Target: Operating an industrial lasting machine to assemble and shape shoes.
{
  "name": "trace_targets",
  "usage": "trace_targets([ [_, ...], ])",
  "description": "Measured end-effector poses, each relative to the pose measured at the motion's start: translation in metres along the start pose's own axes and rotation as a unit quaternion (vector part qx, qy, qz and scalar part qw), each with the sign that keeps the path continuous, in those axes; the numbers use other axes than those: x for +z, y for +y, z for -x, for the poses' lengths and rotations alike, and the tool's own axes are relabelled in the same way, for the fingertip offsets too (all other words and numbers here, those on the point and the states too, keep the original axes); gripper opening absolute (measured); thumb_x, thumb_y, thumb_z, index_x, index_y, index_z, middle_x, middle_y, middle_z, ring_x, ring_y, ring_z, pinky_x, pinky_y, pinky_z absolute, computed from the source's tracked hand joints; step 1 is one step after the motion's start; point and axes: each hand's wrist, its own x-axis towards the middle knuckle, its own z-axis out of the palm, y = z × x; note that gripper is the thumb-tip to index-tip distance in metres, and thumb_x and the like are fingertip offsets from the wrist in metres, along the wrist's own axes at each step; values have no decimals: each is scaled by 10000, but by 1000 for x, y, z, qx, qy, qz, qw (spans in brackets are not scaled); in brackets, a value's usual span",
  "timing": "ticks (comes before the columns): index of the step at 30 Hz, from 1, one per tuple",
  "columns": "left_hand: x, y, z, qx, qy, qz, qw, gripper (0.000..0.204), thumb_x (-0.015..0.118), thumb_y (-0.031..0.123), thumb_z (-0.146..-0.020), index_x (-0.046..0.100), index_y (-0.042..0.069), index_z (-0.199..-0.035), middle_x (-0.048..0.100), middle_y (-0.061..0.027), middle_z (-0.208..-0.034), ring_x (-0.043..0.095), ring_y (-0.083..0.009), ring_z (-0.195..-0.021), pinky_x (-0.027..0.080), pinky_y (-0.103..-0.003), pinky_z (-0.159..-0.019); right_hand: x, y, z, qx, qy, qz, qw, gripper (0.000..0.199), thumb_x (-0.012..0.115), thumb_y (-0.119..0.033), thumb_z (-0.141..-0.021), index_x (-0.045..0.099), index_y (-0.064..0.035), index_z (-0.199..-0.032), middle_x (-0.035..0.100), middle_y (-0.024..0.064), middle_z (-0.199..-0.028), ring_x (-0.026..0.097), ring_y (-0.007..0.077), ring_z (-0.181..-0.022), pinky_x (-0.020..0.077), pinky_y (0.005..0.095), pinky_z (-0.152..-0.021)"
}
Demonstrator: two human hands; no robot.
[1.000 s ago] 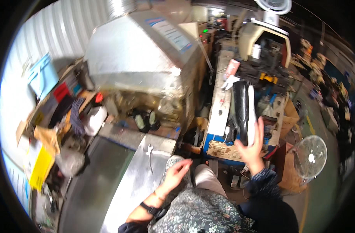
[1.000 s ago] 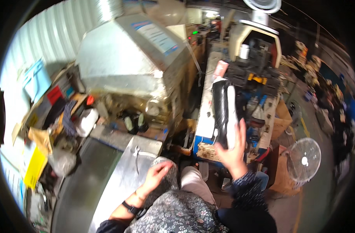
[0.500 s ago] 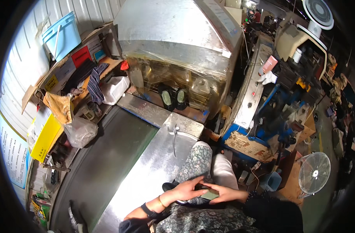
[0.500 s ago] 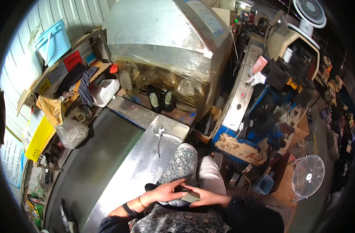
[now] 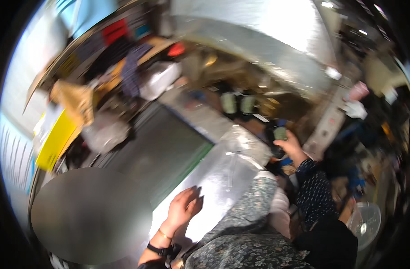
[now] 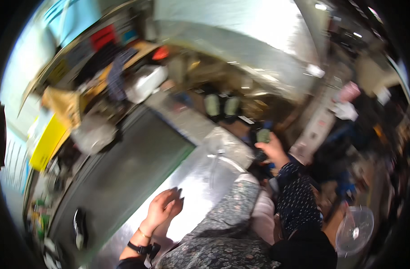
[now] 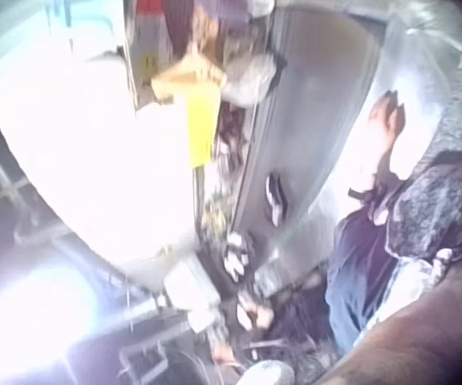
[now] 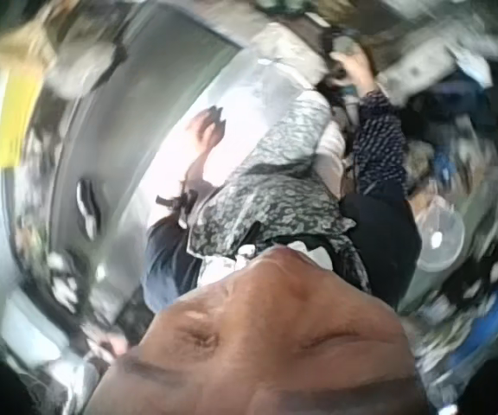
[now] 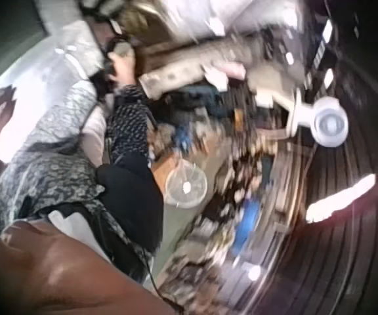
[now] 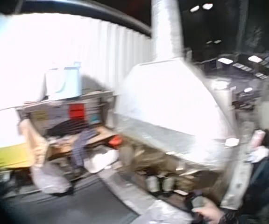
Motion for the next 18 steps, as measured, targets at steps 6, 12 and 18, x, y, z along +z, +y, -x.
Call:
trace_targets([
  [6,-48,-77,46,-114,136,-118,977,365,672,123,-850,607,-1,-1188,567,-231,-1301,544,-411,-1214,464,-442,-1026,10,78,-156,-56,176,5,983,788,706,-367,-888,340,-52,-1511,514,181,-1396,511,306,-1251,387,392,-1058],
  [12,-170,-168,206,-309,182,-437,825,707,739,103,-741,440,-17,-1370,360,-298,-1479,322,-517,-1371,302,-549,-1142,77,78,-76,-235,33,320,917,512,690,-201,-899,543,-46,-1364,368,266,-1511,374,392,-1392,295,412,-1152],
  [18,-266,-244,221,-559,137,-428,697,830,629,553,-856,367,95,-1495,319,-139,-1571,268,-379,-1446,207,-511,-1186,-18,113,80,25,-39,30,998,354,588,-104,-961,577,18,-1293,522,164,-1408,503,281,-1278,382,379,-1078],
])
